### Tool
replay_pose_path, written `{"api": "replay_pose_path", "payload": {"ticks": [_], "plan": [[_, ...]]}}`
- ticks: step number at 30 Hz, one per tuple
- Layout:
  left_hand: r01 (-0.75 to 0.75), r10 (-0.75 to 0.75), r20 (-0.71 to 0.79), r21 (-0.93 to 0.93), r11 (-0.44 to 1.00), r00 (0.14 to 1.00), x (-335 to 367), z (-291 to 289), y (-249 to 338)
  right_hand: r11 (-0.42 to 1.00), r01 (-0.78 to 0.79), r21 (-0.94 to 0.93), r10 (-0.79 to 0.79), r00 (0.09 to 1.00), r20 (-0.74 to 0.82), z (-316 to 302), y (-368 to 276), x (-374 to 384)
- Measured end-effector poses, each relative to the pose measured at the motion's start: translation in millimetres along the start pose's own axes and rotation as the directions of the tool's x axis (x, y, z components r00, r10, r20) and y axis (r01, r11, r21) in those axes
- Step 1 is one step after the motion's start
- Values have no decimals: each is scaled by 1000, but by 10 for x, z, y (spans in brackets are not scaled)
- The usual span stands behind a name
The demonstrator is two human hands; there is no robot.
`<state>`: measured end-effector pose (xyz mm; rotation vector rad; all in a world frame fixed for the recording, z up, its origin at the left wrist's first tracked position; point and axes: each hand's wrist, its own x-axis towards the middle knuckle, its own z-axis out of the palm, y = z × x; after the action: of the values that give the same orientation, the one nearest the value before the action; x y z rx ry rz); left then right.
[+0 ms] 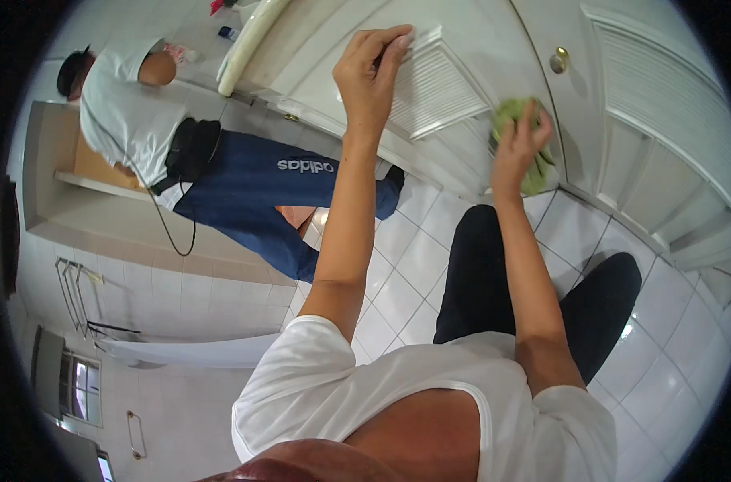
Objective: The person wipes the exterior of cabinet doors under a bathroom vanity with a cloth.
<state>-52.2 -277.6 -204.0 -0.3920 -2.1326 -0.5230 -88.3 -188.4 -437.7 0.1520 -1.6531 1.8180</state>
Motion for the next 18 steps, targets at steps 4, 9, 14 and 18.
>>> {"api": "replay_pose_path", "payload": {"ticks": [4, 9, 14, 18], "plan": [[-37, 35, 22, 60, 998, 999, 89, -69, -283, 954, 266, -142, -270, 963, -15, 426, -915, 631], [-34, 31, -89, -32, 999, 996, 222, 79, -452, 902, 411, -135, -400, 911, 102, 338, -507, 687], [31, -33, -44, -42, 999, 998, 117, 317, -342, 911, 57, -409, -27, 997, 79, -183, 966, -401], [15, -17, -25, -61, 998, 1000, 142, 391, -245, 816, -365, -449, 328, 931, -161, -497, 1875, -957]]}}
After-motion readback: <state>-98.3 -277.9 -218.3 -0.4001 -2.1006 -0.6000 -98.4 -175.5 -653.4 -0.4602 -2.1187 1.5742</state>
